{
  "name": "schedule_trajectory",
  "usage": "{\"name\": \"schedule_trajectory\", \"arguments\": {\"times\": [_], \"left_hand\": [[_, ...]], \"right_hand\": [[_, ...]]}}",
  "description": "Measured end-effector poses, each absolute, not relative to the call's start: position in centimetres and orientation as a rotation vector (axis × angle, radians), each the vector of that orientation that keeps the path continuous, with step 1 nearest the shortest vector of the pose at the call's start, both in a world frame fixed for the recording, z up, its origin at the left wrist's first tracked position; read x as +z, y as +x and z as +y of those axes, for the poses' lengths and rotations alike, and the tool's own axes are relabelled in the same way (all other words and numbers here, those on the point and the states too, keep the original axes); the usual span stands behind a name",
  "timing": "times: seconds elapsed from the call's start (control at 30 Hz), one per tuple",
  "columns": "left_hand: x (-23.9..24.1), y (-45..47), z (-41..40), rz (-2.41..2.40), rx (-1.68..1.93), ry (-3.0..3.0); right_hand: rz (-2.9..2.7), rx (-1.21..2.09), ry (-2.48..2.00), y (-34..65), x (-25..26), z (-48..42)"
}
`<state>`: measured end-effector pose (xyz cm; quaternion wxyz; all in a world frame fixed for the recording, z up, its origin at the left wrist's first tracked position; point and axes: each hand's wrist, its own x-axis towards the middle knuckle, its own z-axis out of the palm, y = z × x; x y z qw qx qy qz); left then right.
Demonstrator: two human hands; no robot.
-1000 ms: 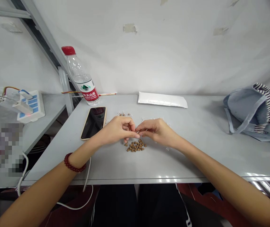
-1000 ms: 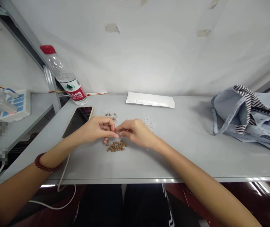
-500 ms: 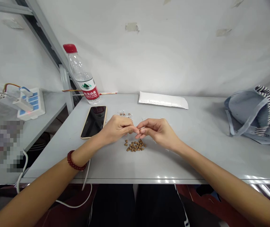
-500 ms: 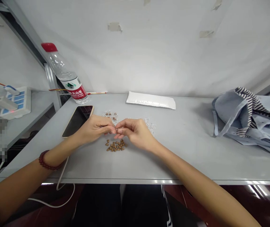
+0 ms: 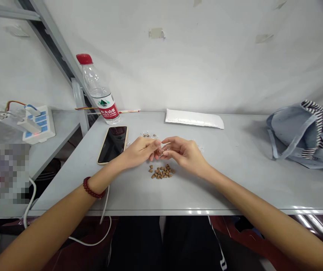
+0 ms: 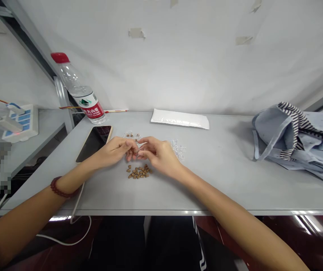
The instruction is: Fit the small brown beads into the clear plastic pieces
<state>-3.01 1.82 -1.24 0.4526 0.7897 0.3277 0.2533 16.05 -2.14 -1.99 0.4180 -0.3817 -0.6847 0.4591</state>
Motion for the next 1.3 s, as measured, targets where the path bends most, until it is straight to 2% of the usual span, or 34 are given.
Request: {"name": "schedule_trajectory", "arguments": {"times": [0.3,0.57,0.7,0.87,1.0,1.3], "left_hand": [[-0.5,-2.6,1.3,0.893,0.541,2.021],[-0.7,-3.4,1.6,1.259,0.398,2.703],[0.5,-3.8,1.4,1.197,0.447,2.599],[2.2,-4.6,0.9,0.997,0.069,2.243],[1.8,-4.7,0.3,0.951,-0.061,2.205],[0.6,-4.0,0.1,1.006,-0.005,2.211]], "right_hand": [[-1.876,0.852,-1.056,16.7,-2.0,-1.6],[-1.946,0.454,-1.305,19.0,-1.5,0.5],[-2.088,0.415,-1.321,19.7,-1.8,0.9],[-2.165,0.358,-1.289,19.8,-2.5,1.3],[-2.224,0.358,-1.291,19.4,-3.2,1.9],[-2.233,0.398,-1.291,18.5,-4.2,2.4]]}}
